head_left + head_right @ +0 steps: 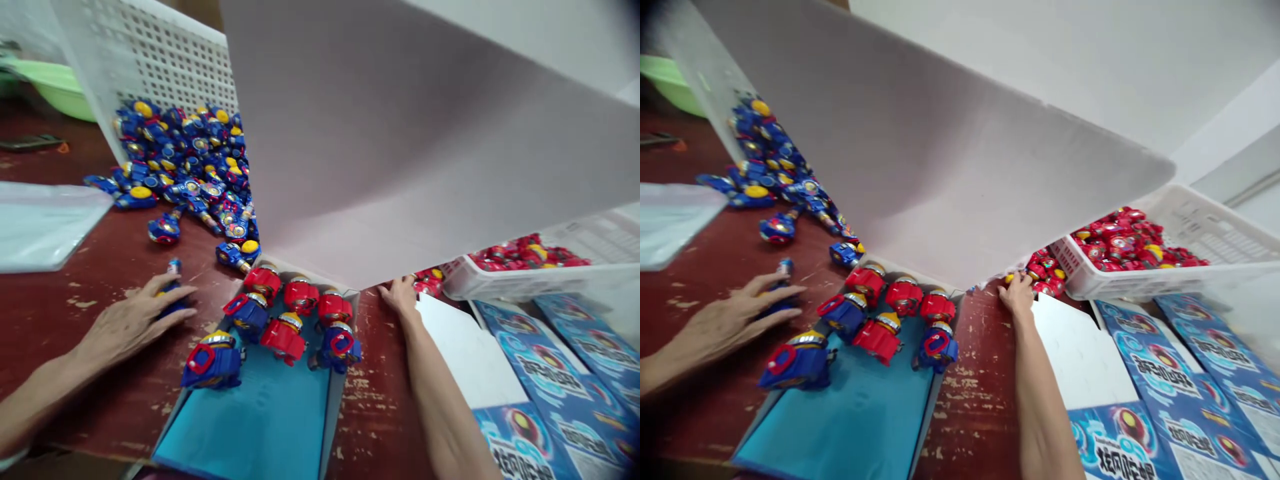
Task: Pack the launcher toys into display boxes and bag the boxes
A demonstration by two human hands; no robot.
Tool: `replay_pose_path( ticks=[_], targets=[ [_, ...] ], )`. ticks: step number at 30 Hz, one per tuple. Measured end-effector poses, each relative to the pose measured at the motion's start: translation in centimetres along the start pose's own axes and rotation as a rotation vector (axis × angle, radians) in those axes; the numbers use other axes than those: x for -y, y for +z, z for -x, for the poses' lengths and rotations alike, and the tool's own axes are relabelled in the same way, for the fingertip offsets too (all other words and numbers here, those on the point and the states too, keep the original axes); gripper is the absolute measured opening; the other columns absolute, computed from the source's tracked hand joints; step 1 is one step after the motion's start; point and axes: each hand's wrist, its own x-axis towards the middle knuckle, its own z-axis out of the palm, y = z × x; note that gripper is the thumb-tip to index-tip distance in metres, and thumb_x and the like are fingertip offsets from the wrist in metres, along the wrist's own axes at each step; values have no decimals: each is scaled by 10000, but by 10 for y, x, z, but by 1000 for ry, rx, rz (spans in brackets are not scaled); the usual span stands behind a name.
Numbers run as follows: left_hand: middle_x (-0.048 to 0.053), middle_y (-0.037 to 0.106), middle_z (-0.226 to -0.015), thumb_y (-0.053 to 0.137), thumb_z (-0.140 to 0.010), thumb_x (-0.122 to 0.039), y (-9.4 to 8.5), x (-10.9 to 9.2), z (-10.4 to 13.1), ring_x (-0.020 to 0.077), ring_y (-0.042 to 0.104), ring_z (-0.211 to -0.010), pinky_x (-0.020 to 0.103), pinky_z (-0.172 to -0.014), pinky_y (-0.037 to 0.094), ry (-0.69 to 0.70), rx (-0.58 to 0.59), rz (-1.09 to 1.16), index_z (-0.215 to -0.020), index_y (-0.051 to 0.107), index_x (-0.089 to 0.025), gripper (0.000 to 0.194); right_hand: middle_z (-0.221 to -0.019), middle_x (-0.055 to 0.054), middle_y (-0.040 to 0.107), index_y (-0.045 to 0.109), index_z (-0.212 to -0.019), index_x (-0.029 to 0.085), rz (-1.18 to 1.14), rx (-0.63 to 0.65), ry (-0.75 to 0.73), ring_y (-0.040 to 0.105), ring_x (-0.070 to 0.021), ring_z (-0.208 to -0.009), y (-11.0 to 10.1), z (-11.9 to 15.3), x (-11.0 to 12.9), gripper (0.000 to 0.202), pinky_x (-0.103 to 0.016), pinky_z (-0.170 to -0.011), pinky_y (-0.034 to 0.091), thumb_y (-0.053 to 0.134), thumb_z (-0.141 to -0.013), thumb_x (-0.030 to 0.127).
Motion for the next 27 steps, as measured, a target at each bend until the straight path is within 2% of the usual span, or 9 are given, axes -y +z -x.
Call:
replay_pose_path(
  ticks=[3, 5, 11, 14, 17, 19, 21, 24, 27],
  targets=[
    [71, 406, -1454, 486, -872, -372, -3, 5, 19, 316, 414, -1319, 440, -990, 459, 35, 152, 6, -1286, 548, -299, 425, -1283, -147, 430, 524, -1183, 143, 11, 39, -102, 583, -263, -1026, 5, 20, 6, 374, -401, -865, 466, 619, -828, 212],
    [128, 308, -1498, 496, -862, -317, -5, 6, 25, 341, 383, -1334, 448, -981, 455, 56, 159, 20, -1342, 487, -241, 486, -1282, -142, 421, 550, -1140, 162, -22, 79, -195, 607, -256, -995, 6, 37, 9, 354, -366, -828, 477, 619, -793, 178],
    [143, 532, -1265, 595, -741, -299, -15, -8, 24, 295, 502, -1194, 414, -1024, 402, 53, 45, 110, -1202, 522, -134, 495, -1122, -105, 562, 560, -968, 170, -283, 163, -402, 547, -286, -1092, -1, 87, 3, 384, -400, -928, 453, 698, -649, 334],
    [93, 586, -1162, 686, -704, -357, -27, -22, 30, 251, 575, -1053, 361, -952, 450, -172, -106, 265, -1199, 514, -153, 563, -1036, -86, 598, 537, -1073, 175, -545, 66, -243, 590, -263, -946, -13, 113, -2, 535, -409, -832, 487, 683, -658, 479],
    [29, 589, -1097, 715, -727, -393, -42, -37, 38, 182, 595, -939, 252, -809, 502, -376, -297, 640, -1281, 478, -218, 627, -996, -33, 600, 506, -1181, 235, -1095, -12, 93, 587, -194, -786, -31, 139, -4, 679, -313, -633, 491, 746, -594, 476],
    [17, 586, -1058, 660, -788, -397, -49, -45, 41, 160, 603, -853, 227, -683, 529, -479, -356, 975, -1324, 444, -266, 592, -882, 9, 584, 534, -1124, 246, -1503, 72, 288, 520, -125, -613, -41, 152, -6, 642, -239, -494, 425, 765, -563, 455],
    [26, 594, -1040, 612, -826, -386, -54, -50, 42, 170, 622, -775, 260, -586, 553, -571, -307, 1248, -1296, 458, -283, 505, -752, 35, 538, 574, -1003, 219, -1769, 182, 438, 435, -84, -515, -44, 160, -9, 568, -212, -442, 384, 768, -556, 513],
    [28, 607, -1061, 673, -786, -356, -56, -52, 43, 186, 650, -738, 323, -557, 586, -648, -240, 1367, -1153, 528, -259, 406, -760, 17, 557, 580, -965, 211, -1718, 259, 463, 473, -103, -560, -36, 169, -15, 602, -234, -482, 427, 777, -552, 602],
    [16, 604, -1068, 793, -667, -309, -55, -49, 46, 185, 663, -760, 316, -588, 602, -669, -235, 1308, -1060, 549, -235, 468, -885, 10, 603, 544, -1117, 259, -1532, 220, 400, 516, -117, -621, -24, 177, -17, 690, -218, -506, 422, 845, -534, 470]
  ],
)
